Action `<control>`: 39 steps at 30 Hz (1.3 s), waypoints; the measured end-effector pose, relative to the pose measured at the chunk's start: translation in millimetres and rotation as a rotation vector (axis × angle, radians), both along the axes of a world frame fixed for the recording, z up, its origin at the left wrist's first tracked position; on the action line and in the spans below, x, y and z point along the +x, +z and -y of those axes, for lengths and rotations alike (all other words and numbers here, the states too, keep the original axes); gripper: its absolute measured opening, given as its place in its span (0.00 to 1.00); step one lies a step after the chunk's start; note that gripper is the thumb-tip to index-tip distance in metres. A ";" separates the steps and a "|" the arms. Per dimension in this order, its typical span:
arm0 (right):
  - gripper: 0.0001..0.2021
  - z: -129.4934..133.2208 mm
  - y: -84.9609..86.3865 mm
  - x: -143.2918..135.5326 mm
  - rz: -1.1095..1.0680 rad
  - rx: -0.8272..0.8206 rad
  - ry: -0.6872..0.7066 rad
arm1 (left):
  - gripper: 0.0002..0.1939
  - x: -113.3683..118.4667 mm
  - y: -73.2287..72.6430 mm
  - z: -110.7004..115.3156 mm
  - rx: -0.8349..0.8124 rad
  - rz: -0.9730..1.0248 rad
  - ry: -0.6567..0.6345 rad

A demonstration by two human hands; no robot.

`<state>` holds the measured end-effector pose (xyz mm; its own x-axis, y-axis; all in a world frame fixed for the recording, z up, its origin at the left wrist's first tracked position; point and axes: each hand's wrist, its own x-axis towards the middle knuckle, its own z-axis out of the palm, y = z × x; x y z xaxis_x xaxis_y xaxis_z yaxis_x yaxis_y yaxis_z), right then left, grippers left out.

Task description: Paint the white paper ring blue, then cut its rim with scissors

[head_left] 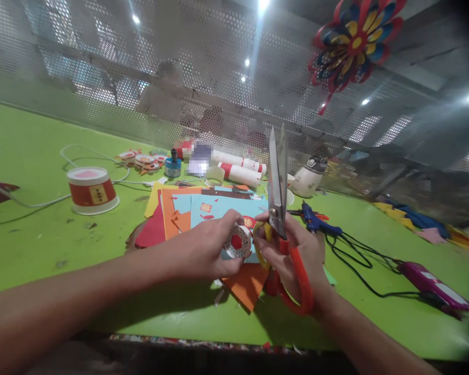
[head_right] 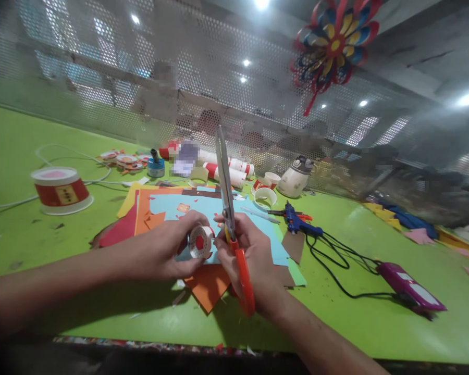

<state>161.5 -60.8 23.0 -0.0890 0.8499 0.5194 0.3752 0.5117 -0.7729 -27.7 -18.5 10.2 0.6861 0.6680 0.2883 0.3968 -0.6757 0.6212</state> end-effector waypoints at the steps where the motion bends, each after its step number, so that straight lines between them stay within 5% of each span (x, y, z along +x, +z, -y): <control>1: 0.15 0.5 -0.6 0.0 -0.011 -0.001 0.013 | 0.16 0.3 -1.2 0.0 0.014 0.001 -0.003; 8: 0.14 5.7 -0.1 -4.3 -0.044 -0.066 0.002 | 0.17 -5.0 -3.4 -8.7 0.219 0.019 0.062; 12: 0.11 6.4 -0.3 -2.5 -0.077 -0.047 -0.050 | 0.17 -6.3 2.5 -11.7 0.031 0.067 0.119; 22: 0.17 -16.0 2.6 40.1 -0.019 -0.038 -0.281 | 0.28 -8.4 13.9 -11.5 -0.390 0.331 -0.071; 26: 0.24 -19.8 11.2 43.8 0.032 -0.099 -0.197 | 0.27 -15.4 17.8 -14.3 -0.534 0.455 -0.175; 29: 0.21 -15.9 21.3 44.6 0.108 -0.152 -0.090 | 0.23 -22.7 18.8 -19.4 -0.587 0.520 -0.199; 37: 0.27 4.1 41.9 61.0 0.198 -0.154 0.431 | 0.24 -36.4 18.2 -35.1 -0.920 0.803 -0.303; 39: 0.26 6.5 41.9 61.6 0.191 -0.137 0.319 | 0.25 -37.2 19.2 -34.9 -0.970 0.796 -0.308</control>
